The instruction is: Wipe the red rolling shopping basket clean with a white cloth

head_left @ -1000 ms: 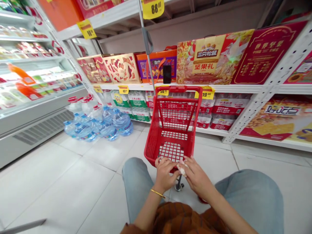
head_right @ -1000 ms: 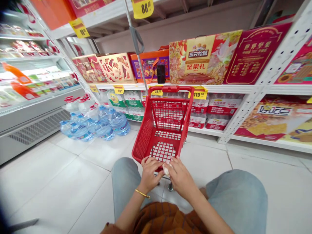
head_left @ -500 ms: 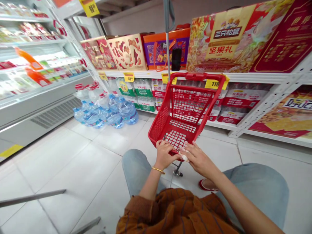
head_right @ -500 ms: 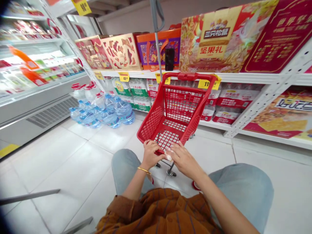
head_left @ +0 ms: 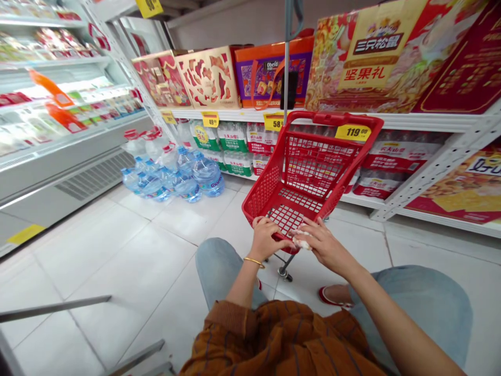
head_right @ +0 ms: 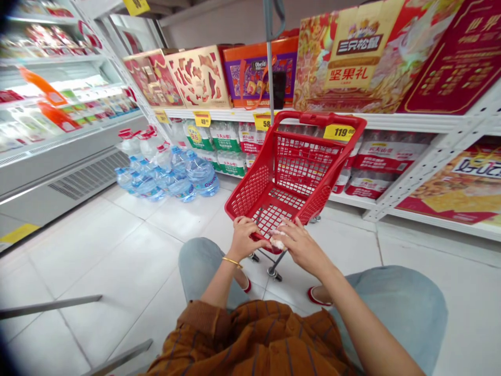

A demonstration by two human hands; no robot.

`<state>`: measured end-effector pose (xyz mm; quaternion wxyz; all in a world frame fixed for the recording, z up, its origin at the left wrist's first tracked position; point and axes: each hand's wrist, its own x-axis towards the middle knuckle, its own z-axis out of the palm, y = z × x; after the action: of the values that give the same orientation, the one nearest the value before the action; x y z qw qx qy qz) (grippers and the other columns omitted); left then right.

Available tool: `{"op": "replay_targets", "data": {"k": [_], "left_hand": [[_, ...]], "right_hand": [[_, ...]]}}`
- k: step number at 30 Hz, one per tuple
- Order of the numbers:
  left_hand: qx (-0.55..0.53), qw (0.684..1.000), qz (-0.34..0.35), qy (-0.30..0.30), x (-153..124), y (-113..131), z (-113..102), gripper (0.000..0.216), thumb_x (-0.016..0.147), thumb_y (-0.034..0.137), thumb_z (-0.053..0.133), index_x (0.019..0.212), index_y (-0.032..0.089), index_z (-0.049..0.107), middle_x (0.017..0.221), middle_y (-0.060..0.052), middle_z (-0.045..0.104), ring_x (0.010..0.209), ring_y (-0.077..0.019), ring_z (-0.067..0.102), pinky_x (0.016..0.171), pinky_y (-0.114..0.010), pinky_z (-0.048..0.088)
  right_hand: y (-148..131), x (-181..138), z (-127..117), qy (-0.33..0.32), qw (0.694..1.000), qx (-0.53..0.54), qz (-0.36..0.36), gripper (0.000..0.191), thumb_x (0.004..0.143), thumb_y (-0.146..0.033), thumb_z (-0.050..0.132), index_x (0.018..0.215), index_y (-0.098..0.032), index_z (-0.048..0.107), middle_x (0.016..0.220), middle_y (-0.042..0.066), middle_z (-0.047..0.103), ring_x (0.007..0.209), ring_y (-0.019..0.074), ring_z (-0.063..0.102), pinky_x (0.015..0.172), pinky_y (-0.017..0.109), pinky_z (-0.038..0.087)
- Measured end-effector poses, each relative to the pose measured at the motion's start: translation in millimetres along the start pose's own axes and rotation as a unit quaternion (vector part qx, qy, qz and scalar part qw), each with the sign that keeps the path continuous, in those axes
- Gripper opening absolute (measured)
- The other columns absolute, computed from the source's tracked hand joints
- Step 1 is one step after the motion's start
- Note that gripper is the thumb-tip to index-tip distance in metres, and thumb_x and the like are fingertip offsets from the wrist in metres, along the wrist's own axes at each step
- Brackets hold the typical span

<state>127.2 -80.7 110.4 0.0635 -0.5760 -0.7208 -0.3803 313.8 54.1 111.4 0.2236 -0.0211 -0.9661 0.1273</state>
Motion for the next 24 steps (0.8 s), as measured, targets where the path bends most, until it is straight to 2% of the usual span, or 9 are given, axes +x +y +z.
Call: {"op": "replay_targets", "data": {"k": [4, 8, 12, 14, 16, 18, 20, 24], "left_hand": [[-0.015, 1.0, 0.006, -0.018, 3, -7, 0, 0.043, 0.066, 0.059, 0.074, 0.054, 0.021, 0.057, 0.058, 0.003, 0.061, 0.077, -0.0169, 0.055, 0.09, -0.041, 0.031], [-0.019, 0.999, 0.002, -0.042, 8, -14, -1, 0.042, 0.065, 0.059, 0.075, 0.055, 0.021, 0.059, 0.061, 0.003, 0.062, 0.08, -0.018, 0.056, 0.092, -0.042, 0.032], [0.01, 0.999, 0.011, -0.046, 8, -9, -9, 0.034, 0.07, 0.053, 0.073, 0.06, 0.023, 0.062, 0.066, 0.001, 0.065, 0.095, -0.0223, 0.057, 0.102, -0.048, 0.028], [0.039, 0.998, 0.026, -0.033, 2, -1, -13, 0.025, 0.077, 0.047, 0.069, 0.068, 0.024, 0.065, 0.071, 0.0, 0.068, 0.106, -0.0252, 0.055, 0.109, -0.053, 0.02], [0.05, 0.998, 0.032, -0.011, -6, 11, -12, 0.014, 0.083, 0.038, 0.064, 0.087, 0.025, 0.067, 0.092, -0.001, 0.072, 0.114, -0.0253, 0.052, 0.112, -0.054, 0.016], [0.034, 0.998, 0.049, -0.026, -16, 23, -6, 0.018, 0.089, 0.027, 0.053, 0.104, 0.025, 0.064, 0.106, -0.002, 0.07, 0.114, -0.022, 0.054, 0.113, -0.051, 0.02], [0.023, 0.999, 0.028, -0.021, -25, 32, 4, 0.025, 0.092, 0.02, 0.043, 0.111, 0.02, 0.059, 0.111, -0.006, 0.067, 0.11, -0.0202, 0.056, 0.111, -0.048, 0.028], [0.011, 0.999, -0.018, 0.049, -29, 39, 20, 0.025, 0.091, 0.015, 0.035, 0.099, 0.019, 0.057, 0.099, -0.007, 0.066, 0.104, -0.0214, 0.057, 0.106, -0.048, 0.035]], "right_hand": [[9, 4, -2, -0.001, 1.0, 0.01, 0.01, 0.048, 0.09, -0.009, 0.043, 0.131, -0.032, 0.052, 0.129, 0.007, 0.059, 0.141, 0.0253, 0.032, 0.111, 0.062, 0.024], [12, 7, -1, 0.02, 1.0, 0.021, 0.011, 0.045, 0.091, -0.01, 0.043, 0.13, -0.031, 0.054, 0.128, 0.007, 0.059, 0.141, 0.0255, 0.032, 0.111, 0.061, 0.027], [6, 10, 6, 0.057, 0.998, 0.029, 0.014, 0.042, 0.091, -0.011, 0.043, 0.127, -0.028, 0.056, 0.122, 0.008, 0.061, 0.135, 0.0261, 0.039, 0.109, 0.059, 0.033], [0, 13, 11, 0.08, 0.996, 0.026, 0.02, 0.04, 0.091, -0.012, 0.043, 0.127, -0.026, 0.056, 0.12, 0.009, 0.062, 0.13, 0.0266, 0.045, 0.108, 0.06, 0.034], [-9, 16, 15, 0.098, 0.995, 0.019, 0.026, 0.037, 0.092, -0.013, 0.043, 0.125, -0.023, 0.056, 0.117, 0.01, 0.062, 0.125, 0.0271, 0.048, 0.107, 0.061, 0.035], [-19, 20, 17, 0.108, 0.994, 0.014, 0.034, 0.035, 0.092, -0.014, 0.043, 0.123, -0.02, 0.057, 0.113, 0.011, 0.062, 0.121, 0.0277, 0.049, 0.106, 0.062, 0.036], [-28, 23, 17, 0.106, 0.993, 0.013, 0.044, 0.034, 0.091, -0.016, 0.045, 0.122, -0.018, 0.057, 0.112, 0.012, 0.06, 0.12, 0.0284, 0.048, 0.107, 0.063, 0.034], [-35, 26, 18, 0.103, 0.994, 0.005, 0.041, 0.037, 0.088, -0.019, 0.048, 0.124, -0.017, 0.057, 0.115, 0.013, 0.058, 0.122, 0.0293, 0.045, 0.108, 0.063, 0.032]]}}
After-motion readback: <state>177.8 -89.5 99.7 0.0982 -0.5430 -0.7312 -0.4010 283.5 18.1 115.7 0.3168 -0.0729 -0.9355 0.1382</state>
